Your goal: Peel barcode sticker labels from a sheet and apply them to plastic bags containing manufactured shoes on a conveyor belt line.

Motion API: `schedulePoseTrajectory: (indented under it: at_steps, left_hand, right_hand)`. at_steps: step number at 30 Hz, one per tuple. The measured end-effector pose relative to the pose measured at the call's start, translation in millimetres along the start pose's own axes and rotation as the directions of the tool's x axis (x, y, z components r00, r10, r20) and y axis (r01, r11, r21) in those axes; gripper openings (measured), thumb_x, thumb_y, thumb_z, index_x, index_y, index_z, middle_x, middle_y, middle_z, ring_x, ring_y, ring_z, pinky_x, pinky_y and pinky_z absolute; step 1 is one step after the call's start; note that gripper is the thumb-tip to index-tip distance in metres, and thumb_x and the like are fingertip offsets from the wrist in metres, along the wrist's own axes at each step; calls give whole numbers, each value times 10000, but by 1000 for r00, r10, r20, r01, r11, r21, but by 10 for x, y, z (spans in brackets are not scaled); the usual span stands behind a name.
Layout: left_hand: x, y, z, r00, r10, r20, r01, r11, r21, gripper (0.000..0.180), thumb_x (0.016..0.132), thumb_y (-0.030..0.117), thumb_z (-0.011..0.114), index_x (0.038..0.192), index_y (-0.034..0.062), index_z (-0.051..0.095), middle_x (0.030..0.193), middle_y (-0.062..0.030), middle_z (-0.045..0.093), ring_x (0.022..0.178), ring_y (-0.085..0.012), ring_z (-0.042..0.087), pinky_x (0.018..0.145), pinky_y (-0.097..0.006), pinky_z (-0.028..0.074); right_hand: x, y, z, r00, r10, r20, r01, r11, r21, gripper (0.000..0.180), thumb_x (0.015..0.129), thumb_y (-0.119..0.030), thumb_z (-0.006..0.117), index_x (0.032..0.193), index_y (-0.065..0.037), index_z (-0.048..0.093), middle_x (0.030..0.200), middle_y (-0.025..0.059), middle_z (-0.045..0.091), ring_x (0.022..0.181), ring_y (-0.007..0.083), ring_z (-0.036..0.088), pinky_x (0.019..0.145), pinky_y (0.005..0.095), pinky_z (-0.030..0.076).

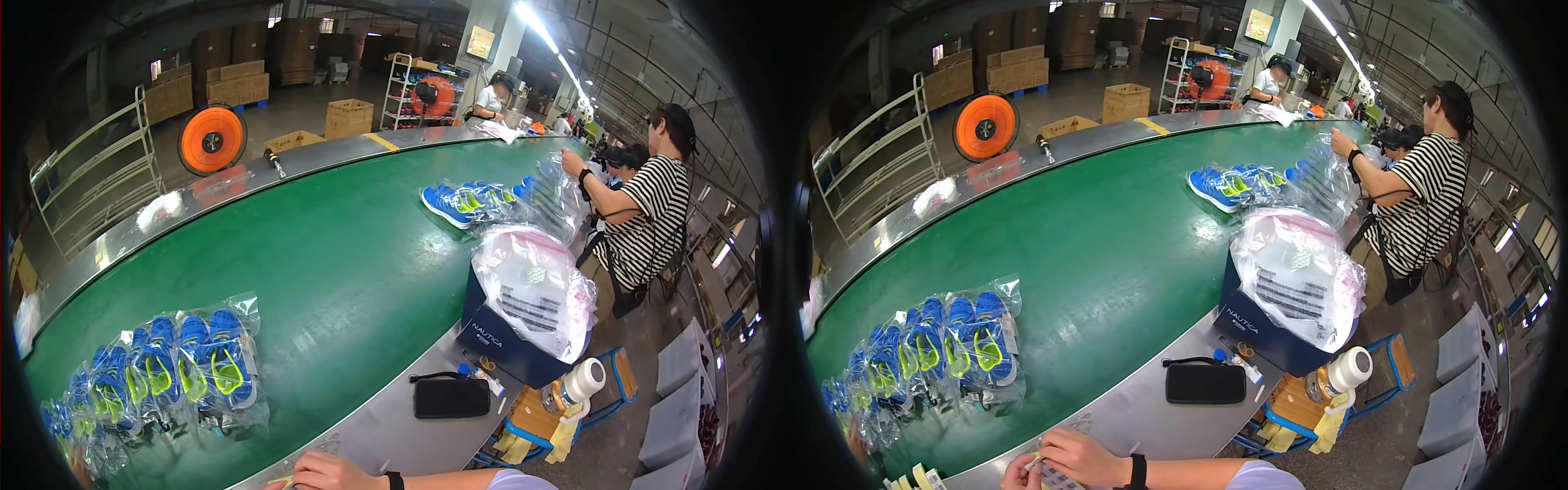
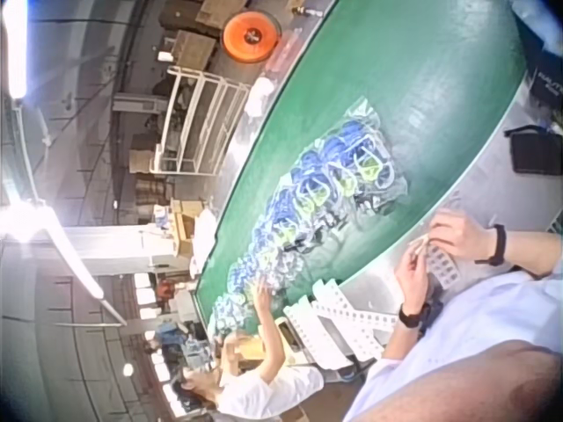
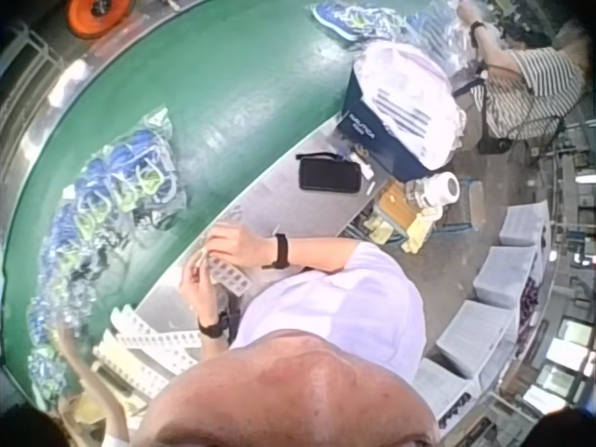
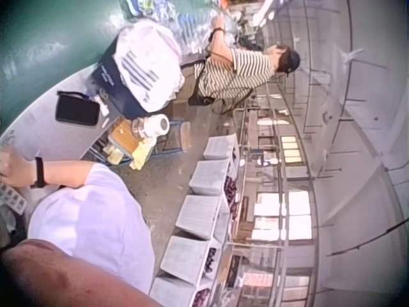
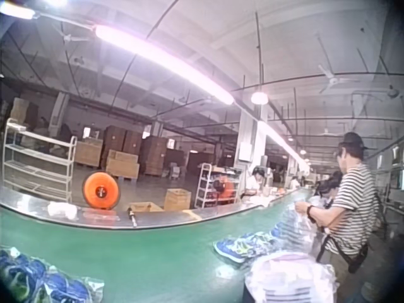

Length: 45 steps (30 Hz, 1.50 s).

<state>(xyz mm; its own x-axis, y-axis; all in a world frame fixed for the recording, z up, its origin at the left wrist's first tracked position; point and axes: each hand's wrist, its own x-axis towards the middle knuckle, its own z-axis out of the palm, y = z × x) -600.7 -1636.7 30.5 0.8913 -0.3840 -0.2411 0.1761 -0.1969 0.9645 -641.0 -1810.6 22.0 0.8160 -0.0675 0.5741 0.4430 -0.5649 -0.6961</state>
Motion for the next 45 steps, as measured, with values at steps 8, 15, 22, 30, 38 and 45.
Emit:
schedulePoseTrajectory:
  at_steps: [8, 15, 22, 30, 38, 45]
  left_hand:
    - [-18, 76, 211, 999, -54, 2, 53, 987, -151, 224, 928, 46, 594, 1133, -40, 619, 1043, -89, 660, 909, -114, 606, 804, -235, 487]
    - [-16, -117, 161, 997, -58, -45, 42, 953, -299, 247, 930, 35, 575, 1163, -44, 597, 1101, -110, 661, 960, -130, 619, 820, -238, 489]
    - [-86, 203, 289, 993, 17, -116, -27, 996, -85, 232, 905, 81, 623, 1128, 22, 643, 761, -45, 662, 666, -61, 553, 591, -236, 468]
    - [-125, 53, 343, 984, 65, -166, -73, 997, -40, 235, 899, 95, 635, 1123, 24, 643, 714, -50, 629, 625, -62, 514, 563, -246, 452]
    - [-12, -202, 453, 993, 41, -112, -44, 999, -27, 255, 872, 5, 652, 1126, -17, 632, 858, -71, 702, 743, -52, 623, 641, -200, 513]
    - [-11, -192, 494, 1000, 11, 6, -11, 999, 49, 332, 876, -18, 630, 1205, -15, 580, 897, -61, 687, 794, -58, 632, 660, -206, 513]
  right_hand:
    - [-73, 5, -144, 999, -44, -25, 41, 994, -97, 170, 751, -105, 657, 908, -41, 648, 886, 104, 581, 831, 295, 577, 731, 383, 483]
    - [-65, -5, -48, 1000, -5, 25, 7, 995, -101, 237, 740, -49, 654, 976, -38, 665, 885, 119, 592, 815, 306, 578, 709, 388, 487]
    - [-86, -29, -175, 996, 60, 66, -54, 995, -90, 248, 740, 24, 637, 983, -25, 660, 883, 138, 587, 804, 332, 572, 703, 403, 483]
    - [-97, -32, -231, 988, 65, 143, -56, 996, -68, 242, 744, 45, 625, 979, -6, 654, 886, 150, 578, 817, 336, 565, 712, 407, 479]
    - [-110, 45, -348, 986, 64, 156, -55, 996, -65, 182, 765, 19, 658, 944, 5, 637, 872, 117, 590, 783, 270, 581, 691, 360, 482]
    - [-126, 323, -274, 980, 76, 185, -75, 997, -14, 138, 720, 32, 688, 827, 9, 605, 872, 110, 580, 759, 291, 557, 674, 376, 462]
